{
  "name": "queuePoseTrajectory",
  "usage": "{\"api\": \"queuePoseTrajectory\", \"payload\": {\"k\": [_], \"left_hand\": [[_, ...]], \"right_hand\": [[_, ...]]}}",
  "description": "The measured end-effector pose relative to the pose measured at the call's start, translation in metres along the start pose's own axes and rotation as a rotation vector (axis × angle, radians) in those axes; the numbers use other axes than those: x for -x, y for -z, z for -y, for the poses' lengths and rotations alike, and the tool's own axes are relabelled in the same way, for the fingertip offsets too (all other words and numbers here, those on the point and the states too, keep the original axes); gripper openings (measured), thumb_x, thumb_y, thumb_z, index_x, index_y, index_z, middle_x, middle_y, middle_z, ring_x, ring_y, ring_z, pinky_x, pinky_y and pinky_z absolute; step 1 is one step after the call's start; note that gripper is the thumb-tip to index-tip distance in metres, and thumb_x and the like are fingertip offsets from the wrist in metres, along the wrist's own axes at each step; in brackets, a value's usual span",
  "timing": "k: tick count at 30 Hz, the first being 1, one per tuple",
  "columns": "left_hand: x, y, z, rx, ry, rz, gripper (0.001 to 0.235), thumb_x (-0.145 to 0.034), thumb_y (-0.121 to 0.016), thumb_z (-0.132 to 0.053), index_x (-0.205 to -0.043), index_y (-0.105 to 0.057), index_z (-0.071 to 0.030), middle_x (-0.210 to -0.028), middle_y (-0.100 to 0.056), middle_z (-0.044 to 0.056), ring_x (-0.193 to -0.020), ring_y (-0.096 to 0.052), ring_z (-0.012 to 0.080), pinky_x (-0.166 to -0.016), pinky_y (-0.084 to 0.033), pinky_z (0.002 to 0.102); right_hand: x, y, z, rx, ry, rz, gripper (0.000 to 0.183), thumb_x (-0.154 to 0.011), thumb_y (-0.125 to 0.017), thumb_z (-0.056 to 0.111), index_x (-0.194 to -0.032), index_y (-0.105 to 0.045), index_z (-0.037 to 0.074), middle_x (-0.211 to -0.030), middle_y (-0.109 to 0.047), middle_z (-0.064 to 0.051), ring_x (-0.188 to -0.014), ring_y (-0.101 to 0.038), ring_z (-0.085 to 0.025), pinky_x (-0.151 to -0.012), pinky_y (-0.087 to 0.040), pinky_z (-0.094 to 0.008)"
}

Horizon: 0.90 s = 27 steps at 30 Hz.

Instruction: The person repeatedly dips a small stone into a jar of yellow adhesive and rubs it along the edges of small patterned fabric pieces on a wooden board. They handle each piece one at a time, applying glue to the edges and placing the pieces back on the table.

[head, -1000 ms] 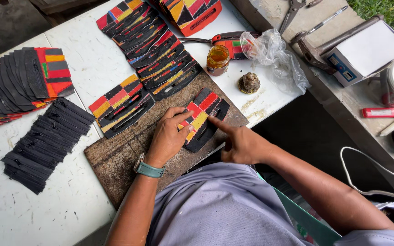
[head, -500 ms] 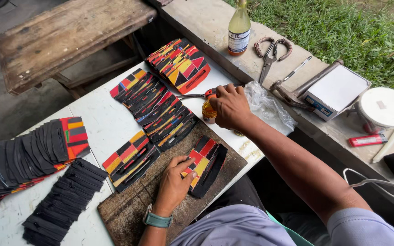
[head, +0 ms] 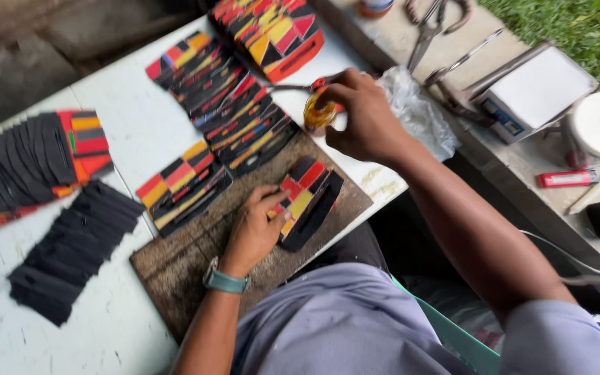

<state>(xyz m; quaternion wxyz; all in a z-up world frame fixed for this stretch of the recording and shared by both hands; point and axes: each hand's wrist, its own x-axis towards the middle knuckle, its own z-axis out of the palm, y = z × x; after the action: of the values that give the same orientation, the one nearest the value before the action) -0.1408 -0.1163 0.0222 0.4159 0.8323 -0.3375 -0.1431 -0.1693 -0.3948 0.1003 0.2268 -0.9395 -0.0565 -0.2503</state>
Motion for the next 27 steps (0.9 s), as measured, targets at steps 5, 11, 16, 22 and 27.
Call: {"api": "queuePoseTrajectory", "payload": {"k": [5, 11, 16, 22, 27], "left_hand": [[-0.002, 0.005, 0.000, -0.015, -0.043, 0.021, 0.039, -0.089, -0.072, -0.011, -0.127, -0.069, -0.002, -0.137, -0.058, 0.020, -0.125, -0.060, 0.0362, -0.103, -0.049, 0.041], [0.000, 0.004, -0.003, -0.027, -0.064, 0.012, 0.039, -0.090, -0.072, -0.012, -0.128, -0.069, -0.001, -0.137, -0.058, 0.020, -0.127, -0.059, 0.0356, -0.106, -0.048, 0.041], [0.001, 0.002, -0.004, -0.005, -0.013, 0.031, 0.039, -0.092, -0.069, -0.013, -0.130, -0.067, -0.002, -0.139, -0.056, 0.018, -0.127, -0.059, 0.0329, -0.104, -0.050, 0.039], [0.000, 0.003, -0.003, -0.013, -0.021, 0.031, 0.039, -0.092, -0.069, -0.012, -0.130, -0.067, -0.002, -0.139, -0.056, 0.018, -0.127, -0.059, 0.0331, -0.105, -0.050, 0.039], [0.001, 0.002, -0.002, -0.016, -0.013, 0.032, 0.039, -0.092, -0.069, -0.013, -0.130, -0.068, -0.003, -0.138, -0.056, 0.018, -0.127, -0.059, 0.0331, -0.105, -0.050, 0.040]], "right_hand": [[0.079, 0.023, 0.035, -0.798, -0.557, 0.645, 0.109, -0.075, -0.067, -0.001, -0.165, -0.009, 0.024, -0.099, -0.067, -0.013, -0.078, -0.067, -0.017, -0.066, -0.057, -0.028], [0.103, 0.000, 0.048, -1.017, -0.755, 0.799, 0.114, -0.075, -0.062, -0.002, -0.165, 0.001, 0.027, -0.087, -0.074, -0.014, -0.072, -0.066, -0.014, -0.057, -0.054, -0.029], [0.093, -0.003, 0.065, -0.791, -0.753, 0.882, 0.112, -0.075, -0.064, 0.004, -0.164, 0.002, 0.026, -0.083, -0.077, -0.012, -0.061, -0.063, -0.014, -0.057, -0.056, -0.029], [0.100, -0.006, 0.107, -0.362, -0.481, 0.875, 0.104, -0.072, -0.066, 0.011, -0.162, -0.014, 0.013, -0.067, -0.073, -0.015, -0.059, -0.072, -0.025, -0.069, -0.059, -0.035], [0.095, -0.004, 0.121, -0.158, -0.438, 0.903, 0.100, -0.073, -0.064, 0.013, -0.162, -0.018, 0.014, -0.068, -0.071, -0.019, -0.064, -0.072, -0.034, -0.070, -0.059, -0.042]]}}
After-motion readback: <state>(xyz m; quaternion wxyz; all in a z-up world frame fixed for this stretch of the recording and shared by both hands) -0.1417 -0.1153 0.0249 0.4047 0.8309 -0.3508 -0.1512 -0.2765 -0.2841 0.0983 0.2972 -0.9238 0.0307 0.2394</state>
